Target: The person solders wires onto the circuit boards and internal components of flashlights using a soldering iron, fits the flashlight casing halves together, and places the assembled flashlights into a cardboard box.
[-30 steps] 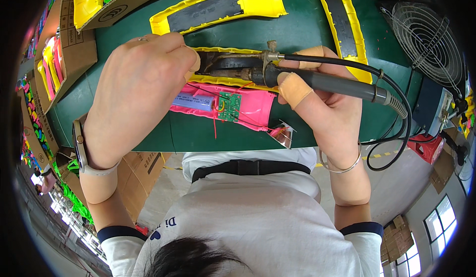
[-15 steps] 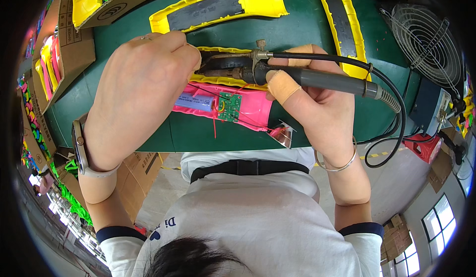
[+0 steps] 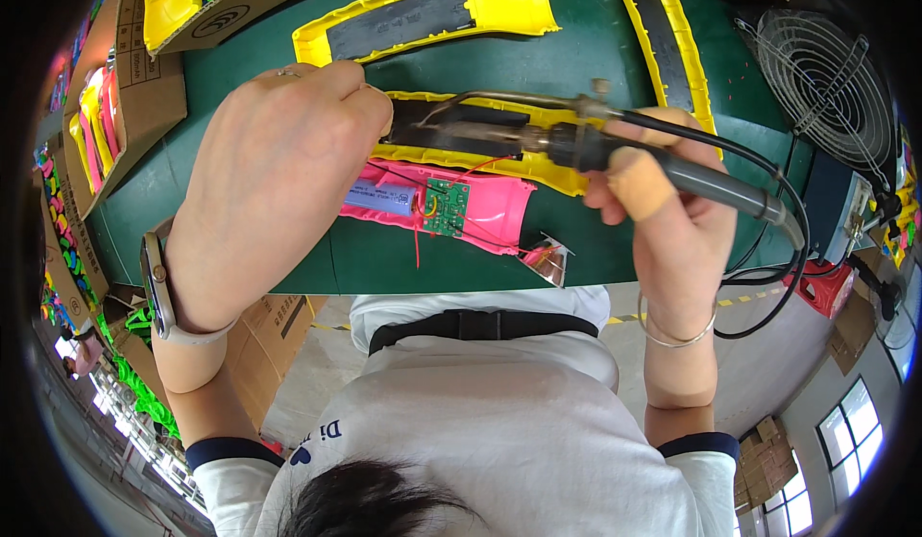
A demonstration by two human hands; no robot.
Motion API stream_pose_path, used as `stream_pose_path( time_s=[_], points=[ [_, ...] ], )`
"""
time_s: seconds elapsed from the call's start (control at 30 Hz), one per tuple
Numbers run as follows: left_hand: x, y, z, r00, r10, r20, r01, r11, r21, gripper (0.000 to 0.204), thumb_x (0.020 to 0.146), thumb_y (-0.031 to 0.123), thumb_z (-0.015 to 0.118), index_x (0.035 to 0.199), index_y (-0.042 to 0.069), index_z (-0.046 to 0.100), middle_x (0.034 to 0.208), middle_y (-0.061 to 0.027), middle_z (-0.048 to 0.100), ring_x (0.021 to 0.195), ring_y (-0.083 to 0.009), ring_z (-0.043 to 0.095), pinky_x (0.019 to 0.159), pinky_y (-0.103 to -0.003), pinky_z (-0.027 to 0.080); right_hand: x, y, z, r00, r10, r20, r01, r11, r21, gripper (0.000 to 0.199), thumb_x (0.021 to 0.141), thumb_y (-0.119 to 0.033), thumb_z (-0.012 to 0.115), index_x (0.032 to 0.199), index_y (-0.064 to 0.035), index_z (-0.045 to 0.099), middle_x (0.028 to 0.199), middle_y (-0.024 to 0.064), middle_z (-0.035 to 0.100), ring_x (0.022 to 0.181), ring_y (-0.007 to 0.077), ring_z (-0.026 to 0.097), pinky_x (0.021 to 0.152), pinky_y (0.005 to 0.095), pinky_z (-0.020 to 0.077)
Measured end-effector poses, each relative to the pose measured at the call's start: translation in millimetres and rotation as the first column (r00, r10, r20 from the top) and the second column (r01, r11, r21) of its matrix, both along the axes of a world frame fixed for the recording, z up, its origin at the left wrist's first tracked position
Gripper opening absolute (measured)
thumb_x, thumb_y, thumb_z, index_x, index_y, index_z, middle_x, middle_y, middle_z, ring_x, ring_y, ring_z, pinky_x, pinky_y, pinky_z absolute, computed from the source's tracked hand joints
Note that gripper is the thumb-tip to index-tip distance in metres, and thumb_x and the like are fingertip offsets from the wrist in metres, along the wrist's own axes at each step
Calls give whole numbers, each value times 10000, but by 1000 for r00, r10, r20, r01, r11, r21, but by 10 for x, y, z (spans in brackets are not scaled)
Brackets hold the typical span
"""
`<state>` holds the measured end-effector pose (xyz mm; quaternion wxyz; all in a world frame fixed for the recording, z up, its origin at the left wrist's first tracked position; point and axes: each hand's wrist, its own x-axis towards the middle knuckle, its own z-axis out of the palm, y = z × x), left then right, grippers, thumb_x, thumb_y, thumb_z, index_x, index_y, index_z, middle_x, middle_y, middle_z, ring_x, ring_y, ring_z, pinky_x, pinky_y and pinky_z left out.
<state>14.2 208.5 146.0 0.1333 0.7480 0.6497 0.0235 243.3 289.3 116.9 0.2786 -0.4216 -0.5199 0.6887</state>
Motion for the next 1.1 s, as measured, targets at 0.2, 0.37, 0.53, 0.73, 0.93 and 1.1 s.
stream_pose_path(
  time_s=[0.2,0.37,0.53,0.73,0.93,1.1],
  points=[
    [5,-22,-1,1000,-7,-16,8,999,38,41,628,27,522,641,16,485,655,-112,494,667,-285,536,599,-365,442,113,-4,10,993,-42,-112,50,996,75,255,839,-171,539,999,26,523,707,75,562,606,108,525,561,204,419],
    [10,-29,-25,999,0,-37,1,999,41,42,629,31,522,635,24,482,653,-110,494,660,-278,537,597,-356,439,81,-54,33,983,-122,-138,130,990,53,262,839,-176,539,1009,21,513,692,61,543,592,93,510,677,284,469],
    [33,-30,83,990,-17,-137,19,1000,13,51,637,50,538,646,35,490,644,-99,487,644,-258,538,582,-336,432,98,-79,20,970,-160,-184,174,983,61,270,838,-177,537,1019,21,504,687,50,521,578,87,496,748,353,476],
    [33,-231,192,986,34,-165,-11,990,138,201,669,142,610,852,63,586,737,-56,541,660,-214,548,567,-319,433,212,-144,-6,957,-208,-202,228,970,80,278,842,-184,528,1029,19,498,722,51,518,558,81,479,729,338,478],
    [160,-678,-113,978,-207,-28,199,879,433,308,603,133,641,909,118,614,832,-8,577,716,-172,546,575,-276,435,315,-283,-65,953,-195,-230,209,977,35,296,826,-222,564,1003,-3,471,727,50,517,541,82,462,684,296,474],
    [145,-619,-452,923,-362,129,255,829,499,235,627,148,579,856,96,593,887,-26,559,723,-149,506,535,-245,410,289,-415,-34,938,-251,-239,253,967,-24,359,791,-276,610,989,-10,471,718,48,514,544,84,470,628,252,457]
  ],
)
